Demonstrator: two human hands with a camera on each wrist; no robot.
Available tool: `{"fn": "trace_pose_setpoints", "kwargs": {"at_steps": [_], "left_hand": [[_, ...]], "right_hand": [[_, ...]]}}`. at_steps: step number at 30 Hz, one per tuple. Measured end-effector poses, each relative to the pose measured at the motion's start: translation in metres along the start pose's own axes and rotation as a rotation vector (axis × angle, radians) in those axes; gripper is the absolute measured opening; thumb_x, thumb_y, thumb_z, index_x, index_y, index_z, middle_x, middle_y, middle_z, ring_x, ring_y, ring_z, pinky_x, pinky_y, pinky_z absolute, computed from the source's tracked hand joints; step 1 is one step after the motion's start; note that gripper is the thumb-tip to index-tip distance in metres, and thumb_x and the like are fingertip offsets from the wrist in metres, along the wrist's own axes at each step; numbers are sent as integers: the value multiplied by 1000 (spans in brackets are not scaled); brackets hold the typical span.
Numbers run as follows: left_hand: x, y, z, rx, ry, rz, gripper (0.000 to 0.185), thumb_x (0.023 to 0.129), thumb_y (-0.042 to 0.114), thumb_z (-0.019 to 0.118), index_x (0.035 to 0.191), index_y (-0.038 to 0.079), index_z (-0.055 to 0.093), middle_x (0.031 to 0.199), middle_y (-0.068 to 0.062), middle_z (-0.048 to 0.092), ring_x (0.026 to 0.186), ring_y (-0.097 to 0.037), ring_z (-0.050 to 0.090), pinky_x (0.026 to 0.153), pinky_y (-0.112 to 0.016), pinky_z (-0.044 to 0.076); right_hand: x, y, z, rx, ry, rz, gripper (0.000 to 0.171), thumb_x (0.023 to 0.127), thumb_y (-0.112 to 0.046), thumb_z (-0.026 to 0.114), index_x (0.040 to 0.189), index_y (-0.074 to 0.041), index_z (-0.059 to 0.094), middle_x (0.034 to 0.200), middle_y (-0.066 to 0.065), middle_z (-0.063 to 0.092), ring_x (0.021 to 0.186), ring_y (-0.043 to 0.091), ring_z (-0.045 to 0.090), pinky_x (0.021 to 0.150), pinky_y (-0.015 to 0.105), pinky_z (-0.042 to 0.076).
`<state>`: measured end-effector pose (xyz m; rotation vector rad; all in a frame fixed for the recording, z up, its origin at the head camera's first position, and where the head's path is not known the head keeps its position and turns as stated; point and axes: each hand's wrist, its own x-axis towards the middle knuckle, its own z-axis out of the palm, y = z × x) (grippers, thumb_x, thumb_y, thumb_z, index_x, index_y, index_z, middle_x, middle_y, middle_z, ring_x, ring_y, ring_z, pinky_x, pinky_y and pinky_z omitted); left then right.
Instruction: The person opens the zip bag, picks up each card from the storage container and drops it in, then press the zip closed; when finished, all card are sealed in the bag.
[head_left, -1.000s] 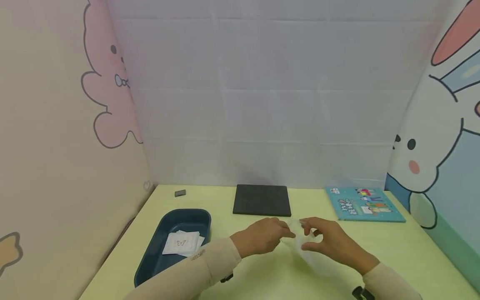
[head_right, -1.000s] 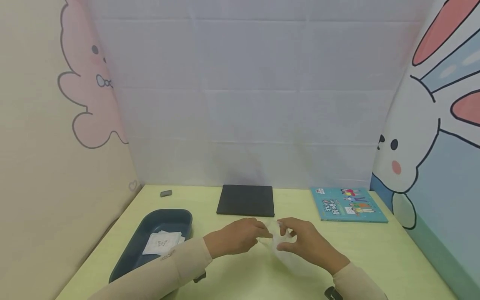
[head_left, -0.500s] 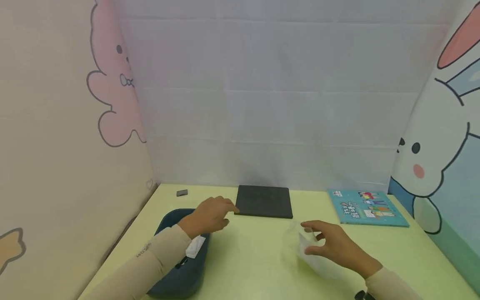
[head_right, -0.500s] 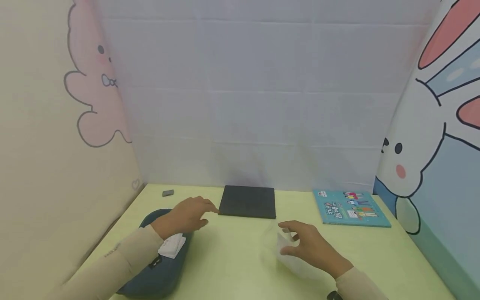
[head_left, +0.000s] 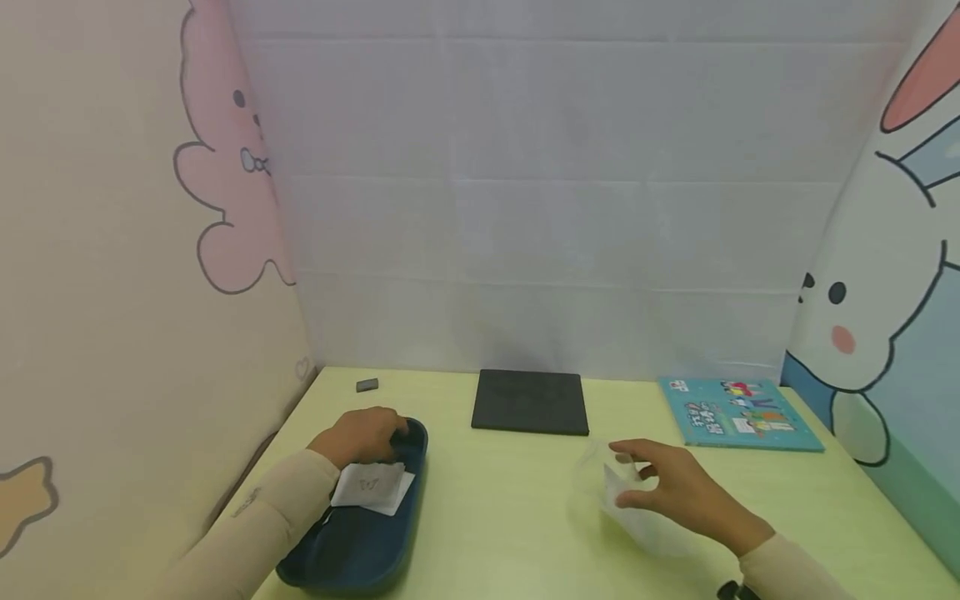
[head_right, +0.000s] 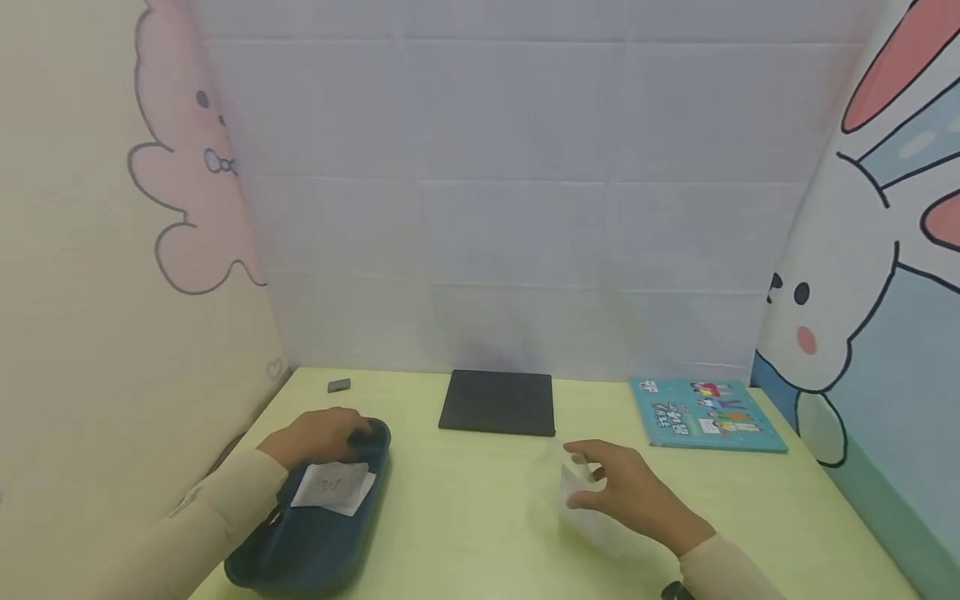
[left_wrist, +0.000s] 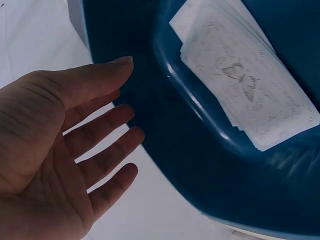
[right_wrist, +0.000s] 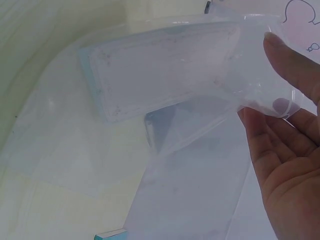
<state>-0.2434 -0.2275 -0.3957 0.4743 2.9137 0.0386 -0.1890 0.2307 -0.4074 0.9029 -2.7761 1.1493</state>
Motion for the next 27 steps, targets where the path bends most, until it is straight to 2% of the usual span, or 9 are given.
{"fn": "trace_pose_setpoints", "kwargs": {"at_steps": [12,19,23,27], "left_hand": [[-10,-8,18,0,-71,-42,51,69,14,94,115,10,73,112,-8,70,102,-29,66,85,-52,52],[-21,-10,26,33,-78,-69,66,55,14,100,114,6,71,112,-13,69,105,-37,64,88,-56,51],[-23,-9,30,47,-82,-63,67,53,11,101,112,5,70,110,-13,67,101,-34,65,86,-56,51],[-23,-10,35,66,-52,-34,67,52,8,101,111,3,68,104,-11,65,95,-32,65,84,-55,52]], "right_hand": [[-2,3,-2,-11,-4,-4,67,82,-30,84,136,0,58,122,18,66,96,30,68,81,43,56],[-3,5,0,2,-10,18,66,81,-31,84,136,-2,59,122,16,66,96,29,68,80,43,56],[-3,4,-1,3,-10,10,66,82,-31,84,136,-2,59,122,16,66,96,28,68,80,42,56],[-3,4,-1,3,-5,5,66,81,-31,84,135,-1,59,121,16,66,96,28,68,80,41,56]]}}
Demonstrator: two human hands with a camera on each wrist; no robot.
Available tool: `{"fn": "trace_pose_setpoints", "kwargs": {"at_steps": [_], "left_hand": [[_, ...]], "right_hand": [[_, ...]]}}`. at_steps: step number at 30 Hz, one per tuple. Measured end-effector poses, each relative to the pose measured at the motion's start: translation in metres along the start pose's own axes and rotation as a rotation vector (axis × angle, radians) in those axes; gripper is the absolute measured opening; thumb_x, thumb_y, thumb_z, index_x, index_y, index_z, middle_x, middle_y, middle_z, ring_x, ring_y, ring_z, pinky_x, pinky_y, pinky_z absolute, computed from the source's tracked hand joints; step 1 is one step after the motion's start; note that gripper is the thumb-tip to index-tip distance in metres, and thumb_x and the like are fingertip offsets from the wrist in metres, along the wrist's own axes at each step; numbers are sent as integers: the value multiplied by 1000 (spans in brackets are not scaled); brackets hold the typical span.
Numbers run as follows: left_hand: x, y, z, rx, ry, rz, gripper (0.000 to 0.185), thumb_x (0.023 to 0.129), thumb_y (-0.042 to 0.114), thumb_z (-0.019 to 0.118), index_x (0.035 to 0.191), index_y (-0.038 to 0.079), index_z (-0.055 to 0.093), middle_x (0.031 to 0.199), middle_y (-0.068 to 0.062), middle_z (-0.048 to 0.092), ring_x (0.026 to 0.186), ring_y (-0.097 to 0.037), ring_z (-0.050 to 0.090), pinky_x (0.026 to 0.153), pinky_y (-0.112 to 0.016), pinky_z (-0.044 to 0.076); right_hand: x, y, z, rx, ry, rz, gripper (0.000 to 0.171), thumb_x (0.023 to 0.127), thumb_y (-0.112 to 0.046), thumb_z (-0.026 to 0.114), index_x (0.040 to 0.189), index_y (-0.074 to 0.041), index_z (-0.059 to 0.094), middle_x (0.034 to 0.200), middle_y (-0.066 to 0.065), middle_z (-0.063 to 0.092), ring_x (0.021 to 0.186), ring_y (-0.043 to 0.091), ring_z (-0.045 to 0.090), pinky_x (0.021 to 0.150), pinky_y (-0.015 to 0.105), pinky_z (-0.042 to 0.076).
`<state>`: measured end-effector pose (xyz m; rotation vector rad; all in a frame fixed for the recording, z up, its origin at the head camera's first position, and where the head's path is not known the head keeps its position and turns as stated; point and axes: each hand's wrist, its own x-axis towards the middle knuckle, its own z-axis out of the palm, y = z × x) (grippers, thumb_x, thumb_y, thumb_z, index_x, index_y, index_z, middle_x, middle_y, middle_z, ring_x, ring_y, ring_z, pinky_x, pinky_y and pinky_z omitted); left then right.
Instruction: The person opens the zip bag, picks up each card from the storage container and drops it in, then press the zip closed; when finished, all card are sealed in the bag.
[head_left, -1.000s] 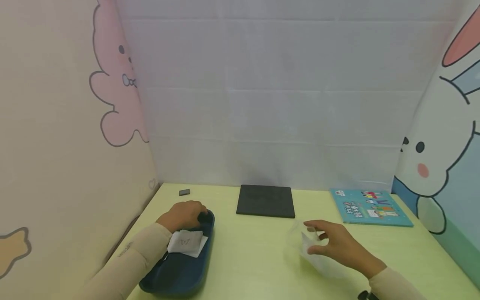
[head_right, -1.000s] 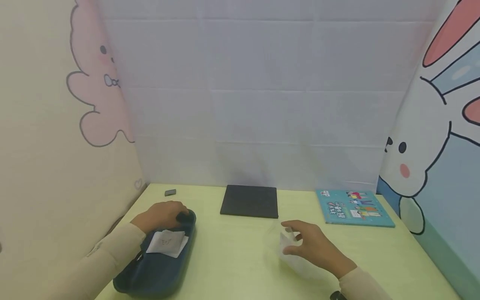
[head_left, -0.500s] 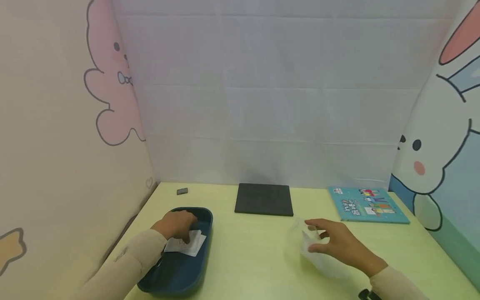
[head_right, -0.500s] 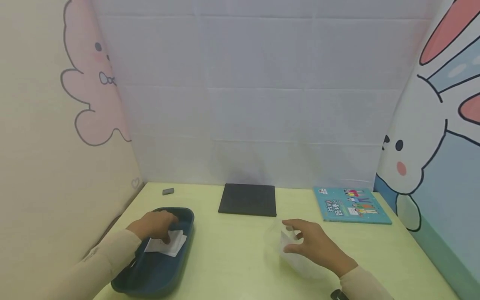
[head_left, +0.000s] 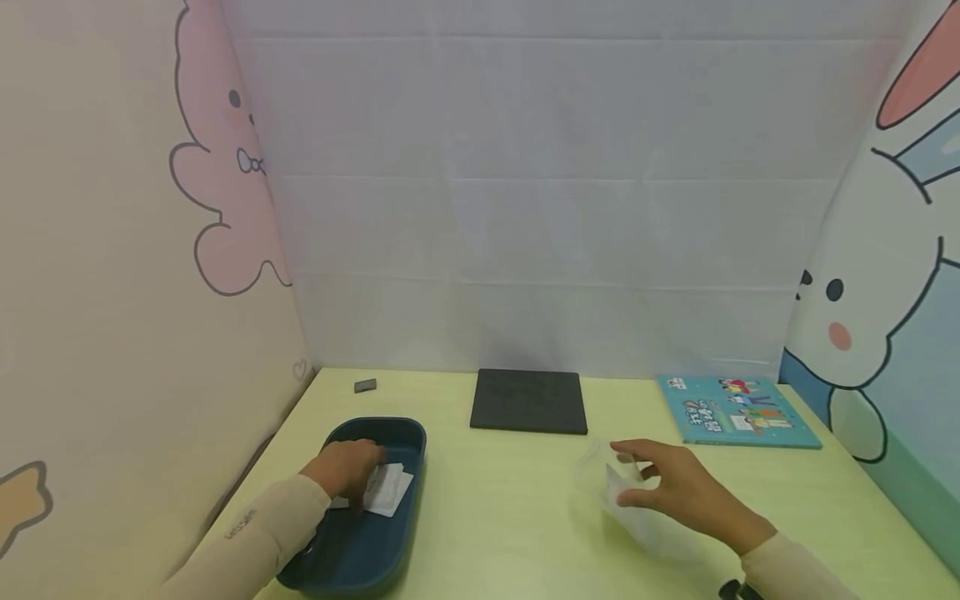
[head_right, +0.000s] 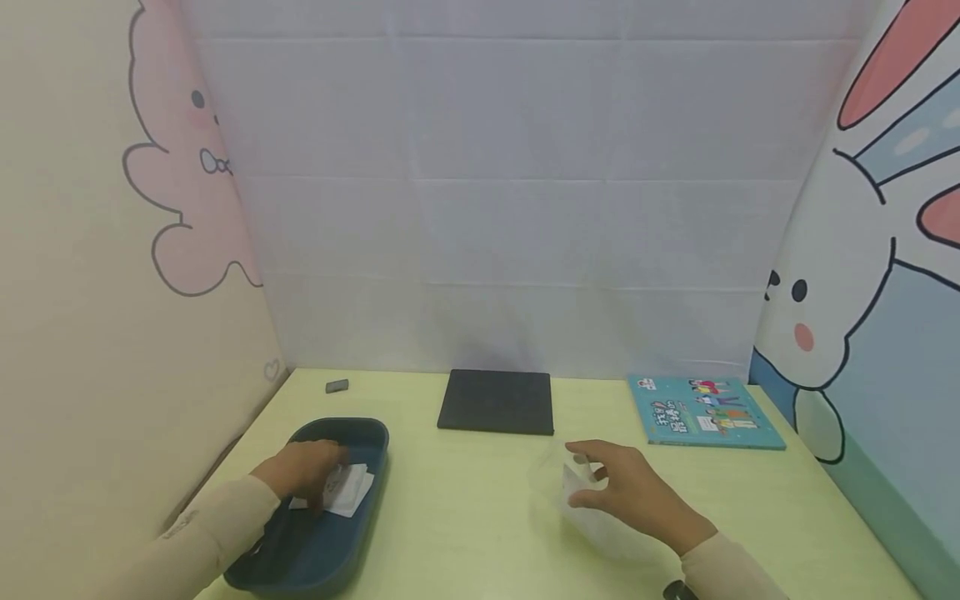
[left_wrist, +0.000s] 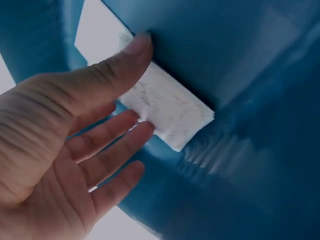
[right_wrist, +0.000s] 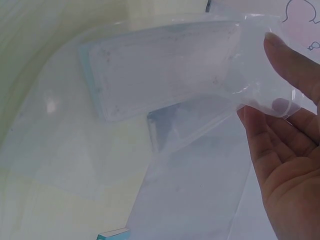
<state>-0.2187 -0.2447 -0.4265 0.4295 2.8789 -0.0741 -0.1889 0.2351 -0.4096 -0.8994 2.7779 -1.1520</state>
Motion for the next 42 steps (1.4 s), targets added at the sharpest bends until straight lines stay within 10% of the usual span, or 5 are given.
{"fn": "trace_pose_setpoints", "kwargs": {"at_steps": [26,42], "left_hand": [[-3,0,-9,19,21,-17,49,55,11,100,91,3,68,86,-7,59,75,-23,55,76,-49,53],[-7,-2,-45,61,116,-6,59,54,15,99,103,6,68,93,-4,57,76,-23,55,70,-49,51]], "right_hand": [[3,2,-2,-13,3,-20,66,81,-30,84,135,0,60,120,18,66,94,27,68,80,42,56],[2,2,-1,-11,-8,1,67,82,-30,84,136,-1,59,121,18,66,95,27,68,79,41,57]]}}
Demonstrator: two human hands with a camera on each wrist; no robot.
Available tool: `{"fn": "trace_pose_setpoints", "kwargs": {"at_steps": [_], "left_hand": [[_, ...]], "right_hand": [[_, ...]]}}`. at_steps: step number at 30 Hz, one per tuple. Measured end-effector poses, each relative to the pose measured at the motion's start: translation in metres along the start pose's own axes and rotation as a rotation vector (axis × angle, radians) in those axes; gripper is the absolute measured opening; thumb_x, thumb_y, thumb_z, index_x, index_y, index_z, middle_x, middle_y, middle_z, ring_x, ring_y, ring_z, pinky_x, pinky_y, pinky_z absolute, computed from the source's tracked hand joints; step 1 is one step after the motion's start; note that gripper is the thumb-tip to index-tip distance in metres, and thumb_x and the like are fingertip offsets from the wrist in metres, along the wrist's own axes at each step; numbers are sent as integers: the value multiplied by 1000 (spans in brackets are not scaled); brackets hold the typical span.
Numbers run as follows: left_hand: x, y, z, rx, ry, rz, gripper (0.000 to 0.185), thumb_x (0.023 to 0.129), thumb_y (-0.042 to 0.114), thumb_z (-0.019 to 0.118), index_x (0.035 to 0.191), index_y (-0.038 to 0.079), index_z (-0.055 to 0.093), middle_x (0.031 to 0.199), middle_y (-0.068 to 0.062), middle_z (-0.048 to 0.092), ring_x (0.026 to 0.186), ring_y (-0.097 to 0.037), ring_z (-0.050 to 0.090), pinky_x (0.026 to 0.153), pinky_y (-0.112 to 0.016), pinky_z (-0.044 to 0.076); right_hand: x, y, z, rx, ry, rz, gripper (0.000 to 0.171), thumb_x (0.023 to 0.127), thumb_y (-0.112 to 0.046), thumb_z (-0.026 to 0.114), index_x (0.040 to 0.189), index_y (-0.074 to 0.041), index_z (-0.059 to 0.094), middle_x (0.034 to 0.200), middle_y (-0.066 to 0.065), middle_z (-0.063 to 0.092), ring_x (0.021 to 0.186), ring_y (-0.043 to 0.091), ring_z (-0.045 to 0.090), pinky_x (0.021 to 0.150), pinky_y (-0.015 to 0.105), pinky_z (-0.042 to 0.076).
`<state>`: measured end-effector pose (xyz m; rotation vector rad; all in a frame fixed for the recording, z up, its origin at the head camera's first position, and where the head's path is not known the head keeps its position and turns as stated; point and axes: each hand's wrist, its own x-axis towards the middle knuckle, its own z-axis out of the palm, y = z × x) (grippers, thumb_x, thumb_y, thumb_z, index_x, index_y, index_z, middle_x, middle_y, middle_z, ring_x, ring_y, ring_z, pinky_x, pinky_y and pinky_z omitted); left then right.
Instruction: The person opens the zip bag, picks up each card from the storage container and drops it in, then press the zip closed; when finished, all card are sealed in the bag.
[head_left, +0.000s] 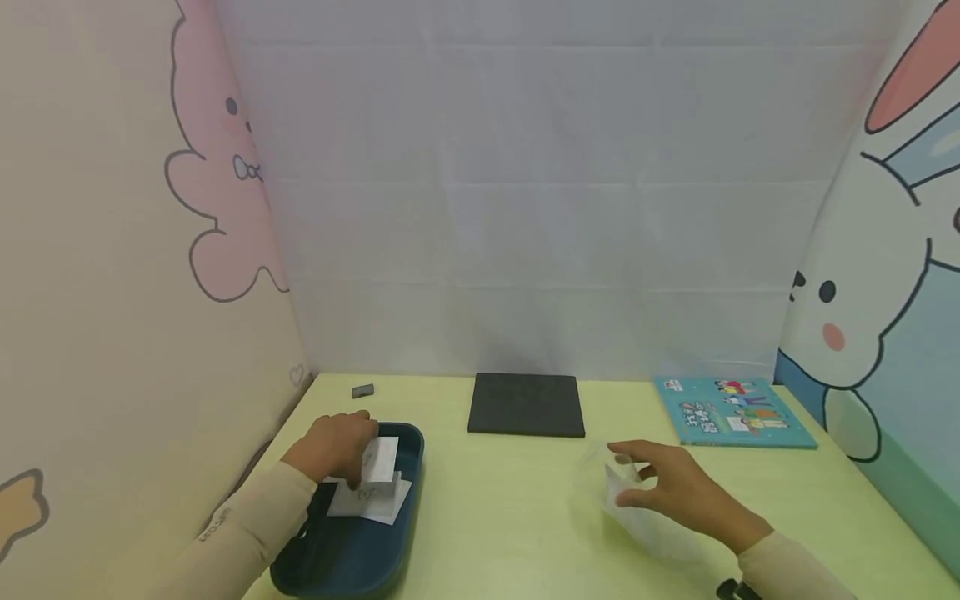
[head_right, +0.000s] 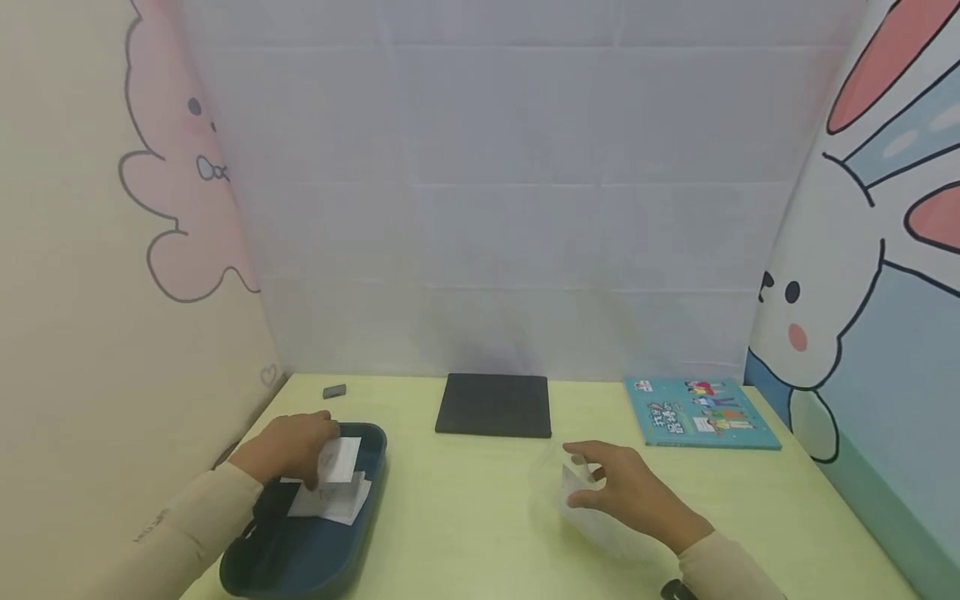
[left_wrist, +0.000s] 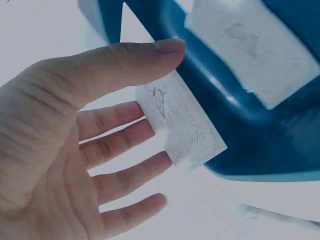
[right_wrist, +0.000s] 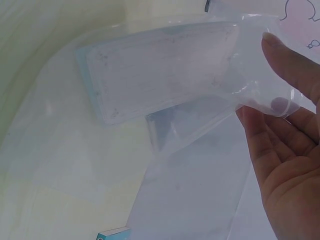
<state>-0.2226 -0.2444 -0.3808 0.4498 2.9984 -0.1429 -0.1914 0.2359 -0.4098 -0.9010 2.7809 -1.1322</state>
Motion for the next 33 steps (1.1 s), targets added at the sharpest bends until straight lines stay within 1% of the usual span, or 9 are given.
{"fn": "trace_pose_setpoints", "kwargs": {"at_steps": [4,7,10,13,15,18,23,29,33], "left_hand": [[2,6,-8,-84,0,4,63,57,13,98,110,3,66,99,-6,55,80,-22,54,68,-46,52],[4,15,-14,-113,8,26,61,60,10,96,111,-1,64,101,-9,54,82,-23,52,69,-45,52],[7,25,-18,-101,25,53,59,62,11,95,110,-1,65,101,-9,54,81,-22,52,69,-44,53],[13,36,-23,-92,29,80,60,63,16,96,113,1,66,102,-7,54,79,-20,52,69,-42,53],[17,44,-26,-83,30,97,61,64,19,96,115,2,67,102,-6,54,78,-19,52,69,-40,53],[22,56,-33,-64,28,120,63,65,22,95,118,3,66,105,-6,55,79,-19,53,69,-40,53],[27,71,-41,-40,14,134,64,67,25,94,120,4,66,113,-6,56,81,-19,54,69,-40,53],[33,85,-46,-40,37,164,59,68,29,93,117,8,68,102,-1,54,77,-15,53,67,-37,52],[37,98,-48,-28,54,167,60,66,32,93,117,10,69,101,0,55,77,-14,54,67,-35,52]], "right_hand": [[0,0,2,1,-8,19,67,81,-31,84,136,-1,59,120,18,66,94,27,68,80,43,57],[0,0,2,2,-12,22,67,82,-30,84,136,-1,59,120,19,66,94,27,68,80,44,56],[0,0,3,9,-13,21,67,81,-29,84,136,0,59,121,20,65,94,28,68,79,42,57],[0,0,4,8,-16,16,66,81,-29,85,135,0,59,121,21,65,94,27,68,79,38,57],[0,1,5,2,-17,8,66,81,-28,84,135,1,59,121,21,65,94,27,68,78,37,57],[-1,1,6,0,-15,11,66,82,-28,84,135,0,59,122,20,65,94,26,68,79,38,57],[-1,-1,6,0,-26,9,66,82,-28,84,136,1,58,123,21,64,94,28,68,79,43,56],[-1,-3,3,2,-25,28,68,82,-28,84,137,0,58,123,20,65,95,28,68,79,42,57],[0,-2,3,1,-19,21,67,81,-28,85,136,0,59,122,20,65,95,28,67,80,42,56]]}}
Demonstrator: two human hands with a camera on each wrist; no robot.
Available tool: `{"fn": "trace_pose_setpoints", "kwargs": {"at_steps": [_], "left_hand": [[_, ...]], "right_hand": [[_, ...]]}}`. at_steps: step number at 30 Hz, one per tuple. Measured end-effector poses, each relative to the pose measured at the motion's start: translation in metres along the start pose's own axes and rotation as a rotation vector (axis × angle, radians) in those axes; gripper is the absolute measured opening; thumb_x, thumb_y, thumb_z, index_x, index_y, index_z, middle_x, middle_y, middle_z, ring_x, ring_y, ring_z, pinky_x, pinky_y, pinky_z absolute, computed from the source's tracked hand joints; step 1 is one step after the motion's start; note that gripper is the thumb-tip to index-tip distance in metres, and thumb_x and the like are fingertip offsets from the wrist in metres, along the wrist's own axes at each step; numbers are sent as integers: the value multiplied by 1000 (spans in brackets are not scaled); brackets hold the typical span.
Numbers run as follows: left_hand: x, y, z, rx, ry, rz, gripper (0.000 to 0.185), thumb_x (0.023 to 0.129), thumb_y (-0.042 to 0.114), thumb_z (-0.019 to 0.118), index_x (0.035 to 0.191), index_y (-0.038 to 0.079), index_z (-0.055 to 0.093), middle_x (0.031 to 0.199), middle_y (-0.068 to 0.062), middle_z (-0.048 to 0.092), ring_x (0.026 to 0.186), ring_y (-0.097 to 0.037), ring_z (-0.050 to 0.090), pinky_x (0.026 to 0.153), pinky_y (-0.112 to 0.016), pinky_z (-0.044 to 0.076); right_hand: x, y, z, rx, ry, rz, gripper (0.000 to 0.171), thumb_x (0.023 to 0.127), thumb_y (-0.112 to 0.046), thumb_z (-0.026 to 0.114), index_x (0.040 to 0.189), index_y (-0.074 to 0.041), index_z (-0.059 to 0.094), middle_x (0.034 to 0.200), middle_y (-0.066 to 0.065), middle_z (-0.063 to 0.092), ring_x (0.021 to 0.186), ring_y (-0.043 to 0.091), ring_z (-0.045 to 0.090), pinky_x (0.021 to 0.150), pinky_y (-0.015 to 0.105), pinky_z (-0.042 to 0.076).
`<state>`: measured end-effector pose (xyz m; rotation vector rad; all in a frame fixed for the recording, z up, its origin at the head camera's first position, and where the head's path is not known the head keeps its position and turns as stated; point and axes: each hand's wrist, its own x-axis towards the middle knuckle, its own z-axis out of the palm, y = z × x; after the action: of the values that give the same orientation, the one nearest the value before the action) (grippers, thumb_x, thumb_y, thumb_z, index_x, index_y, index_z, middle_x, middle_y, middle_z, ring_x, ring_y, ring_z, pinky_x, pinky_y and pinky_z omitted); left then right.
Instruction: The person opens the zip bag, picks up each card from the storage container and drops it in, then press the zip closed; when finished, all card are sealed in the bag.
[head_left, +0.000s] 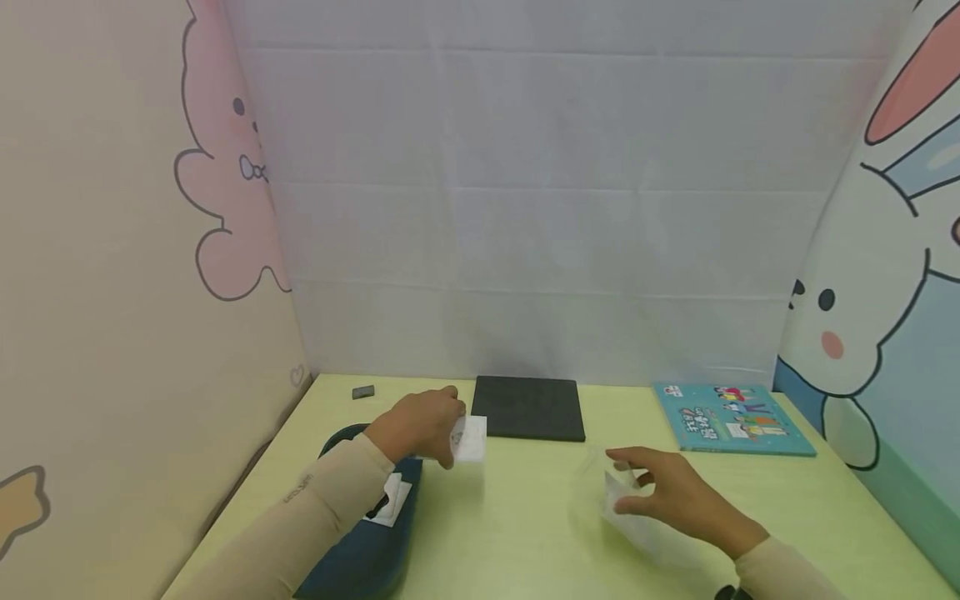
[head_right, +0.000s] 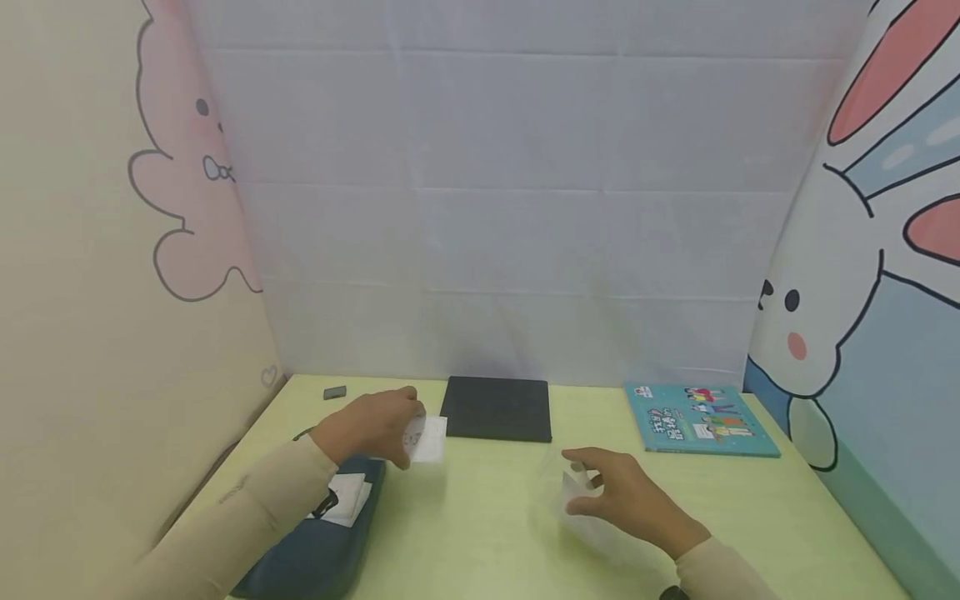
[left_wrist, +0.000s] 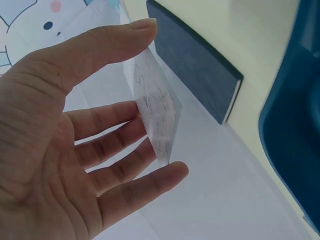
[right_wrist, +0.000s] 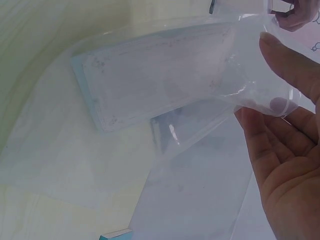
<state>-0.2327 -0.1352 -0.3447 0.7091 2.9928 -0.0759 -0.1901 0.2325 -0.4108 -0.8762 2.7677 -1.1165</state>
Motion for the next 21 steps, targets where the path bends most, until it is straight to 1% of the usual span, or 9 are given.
{"fn": "trace_pose_setpoints", "kwargs": {"at_steps": [3,8,13,17,21], "left_hand": [[4,10,-1,-5,8,13,59,67,34,93,116,10,70,101,0,56,77,-13,54,66,-34,51],[10,26,-1,-5,18,40,57,66,36,93,113,12,71,99,1,56,77,-12,55,64,-33,51],[18,42,-2,8,22,78,57,67,38,93,113,13,71,98,2,56,76,-11,55,63,-31,50],[24,57,-2,22,13,102,57,67,40,93,113,14,71,96,2,55,75,-11,54,62,-30,50],[28,73,0,11,-10,106,57,66,41,93,112,15,71,95,4,53,75,-10,53,62,-30,49]], "right_hand": [[1,2,2,-3,5,-17,66,81,-28,85,135,0,59,121,20,65,95,28,68,80,39,56],[2,3,3,-8,6,-19,67,80,-28,85,135,0,59,120,18,65,94,27,68,79,35,56],[4,2,2,-11,2,-13,68,80,-28,85,135,2,58,120,18,65,94,27,68,79,36,56],[4,1,2,-12,-4,-5,68,81,-27,85,136,2,58,121,18,65,94,27,68,79,36,56],[3,0,3,-13,0,-3,68,80,-27,85,135,2,58,120,18,65,93,27,68,79,34,56]]}}
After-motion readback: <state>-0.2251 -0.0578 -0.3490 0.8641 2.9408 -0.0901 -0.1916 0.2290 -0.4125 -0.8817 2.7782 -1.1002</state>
